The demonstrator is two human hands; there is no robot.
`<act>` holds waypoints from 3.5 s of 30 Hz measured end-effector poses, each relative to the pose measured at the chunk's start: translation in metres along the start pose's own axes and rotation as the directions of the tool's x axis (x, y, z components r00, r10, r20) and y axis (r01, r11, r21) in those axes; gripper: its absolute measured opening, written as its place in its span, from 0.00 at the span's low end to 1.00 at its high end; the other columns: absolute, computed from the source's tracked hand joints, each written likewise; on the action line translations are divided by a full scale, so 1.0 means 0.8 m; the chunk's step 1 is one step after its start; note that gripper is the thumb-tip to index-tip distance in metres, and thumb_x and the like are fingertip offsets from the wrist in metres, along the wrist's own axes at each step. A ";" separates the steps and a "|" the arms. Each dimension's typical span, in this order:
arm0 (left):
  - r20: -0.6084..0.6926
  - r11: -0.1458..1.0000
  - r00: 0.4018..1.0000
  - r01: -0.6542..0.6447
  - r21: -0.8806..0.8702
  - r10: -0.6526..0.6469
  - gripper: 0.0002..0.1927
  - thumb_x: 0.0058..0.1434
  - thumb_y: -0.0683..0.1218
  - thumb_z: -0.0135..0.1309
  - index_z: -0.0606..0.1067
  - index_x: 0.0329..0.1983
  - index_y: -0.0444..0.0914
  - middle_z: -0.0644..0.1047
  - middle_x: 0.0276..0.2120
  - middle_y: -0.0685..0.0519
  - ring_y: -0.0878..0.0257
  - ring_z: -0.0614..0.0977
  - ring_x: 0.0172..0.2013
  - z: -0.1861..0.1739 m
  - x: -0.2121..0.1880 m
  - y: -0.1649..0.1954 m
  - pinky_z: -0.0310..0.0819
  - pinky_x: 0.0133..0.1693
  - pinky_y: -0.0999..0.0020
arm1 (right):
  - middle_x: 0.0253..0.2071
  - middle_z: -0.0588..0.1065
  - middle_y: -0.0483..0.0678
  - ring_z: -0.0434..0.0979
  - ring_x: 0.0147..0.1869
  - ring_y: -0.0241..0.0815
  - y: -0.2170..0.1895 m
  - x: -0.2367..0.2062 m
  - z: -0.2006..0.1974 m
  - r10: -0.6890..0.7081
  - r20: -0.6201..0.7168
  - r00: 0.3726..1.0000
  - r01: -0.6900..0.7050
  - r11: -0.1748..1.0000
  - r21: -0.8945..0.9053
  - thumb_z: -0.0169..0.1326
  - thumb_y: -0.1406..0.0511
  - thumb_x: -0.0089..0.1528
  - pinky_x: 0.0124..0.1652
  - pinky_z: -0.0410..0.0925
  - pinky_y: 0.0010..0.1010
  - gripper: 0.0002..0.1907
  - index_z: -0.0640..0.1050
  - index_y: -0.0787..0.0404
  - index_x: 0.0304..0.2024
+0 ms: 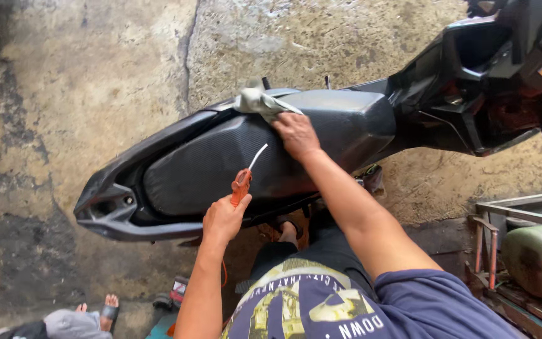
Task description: The person uses a cloth and an air blower to clean the seat and rear body panels of a black motorcycle. They wipe the seat, footrests, and rear fender while intermittently blowing air into crevices to remove dust.
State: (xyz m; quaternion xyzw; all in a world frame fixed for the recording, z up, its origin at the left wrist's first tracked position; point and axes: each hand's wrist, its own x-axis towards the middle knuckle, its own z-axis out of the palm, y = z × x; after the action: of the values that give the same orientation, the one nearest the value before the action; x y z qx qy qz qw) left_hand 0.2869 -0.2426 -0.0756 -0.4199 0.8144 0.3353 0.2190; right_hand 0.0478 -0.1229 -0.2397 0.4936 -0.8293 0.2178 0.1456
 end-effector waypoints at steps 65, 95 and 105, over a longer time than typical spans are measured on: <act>-0.338 0.920 0.892 0.177 -0.350 -0.301 0.31 0.63 0.69 0.49 0.82 0.31 0.38 0.81 0.20 0.47 0.47 0.84 0.29 -0.030 -0.141 -0.269 0.75 0.36 0.52 | 0.69 0.67 0.57 0.57 0.77 0.57 -0.380 0.058 0.008 -0.451 0.368 0.813 0.151 0.774 0.615 0.50 0.65 0.67 0.73 0.49 0.44 0.22 0.71 0.63 0.63; 0.235 0.934 0.922 -0.244 -0.260 0.307 0.21 0.62 0.61 0.56 0.82 0.38 0.38 0.82 0.24 0.53 0.60 0.81 0.21 0.174 -0.084 0.011 0.74 0.27 0.64 | 0.57 0.79 0.46 0.77 0.57 0.38 -0.003 -0.308 -0.226 0.673 0.600 0.432 -0.656 -0.222 0.722 0.42 0.58 0.73 0.57 0.69 0.31 0.22 0.77 0.63 0.61; 0.177 0.651 0.892 -0.155 -0.743 0.415 0.12 0.65 0.47 0.57 0.78 0.44 0.34 0.76 0.27 0.54 0.68 0.73 0.18 0.379 -0.101 0.225 0.64 0.21 0.70 | 0.66 0.72 0.48 0.68 0.70 0.39 0.094 -0.338 -0.371 0.499 0.537 0.681 -0.624 0.010 0.781 0.39 0.57 0.73 0.66 0.59 0.30 0.24 0.71 0.62 0.66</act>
State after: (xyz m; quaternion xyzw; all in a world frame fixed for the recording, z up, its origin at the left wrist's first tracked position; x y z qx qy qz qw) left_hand 0.2048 0.0979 -0.1648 -0.2730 0.6277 0.7196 0.1169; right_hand 0.1166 0.2629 -0.1232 0.1179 -0.6643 0.6676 -0.3147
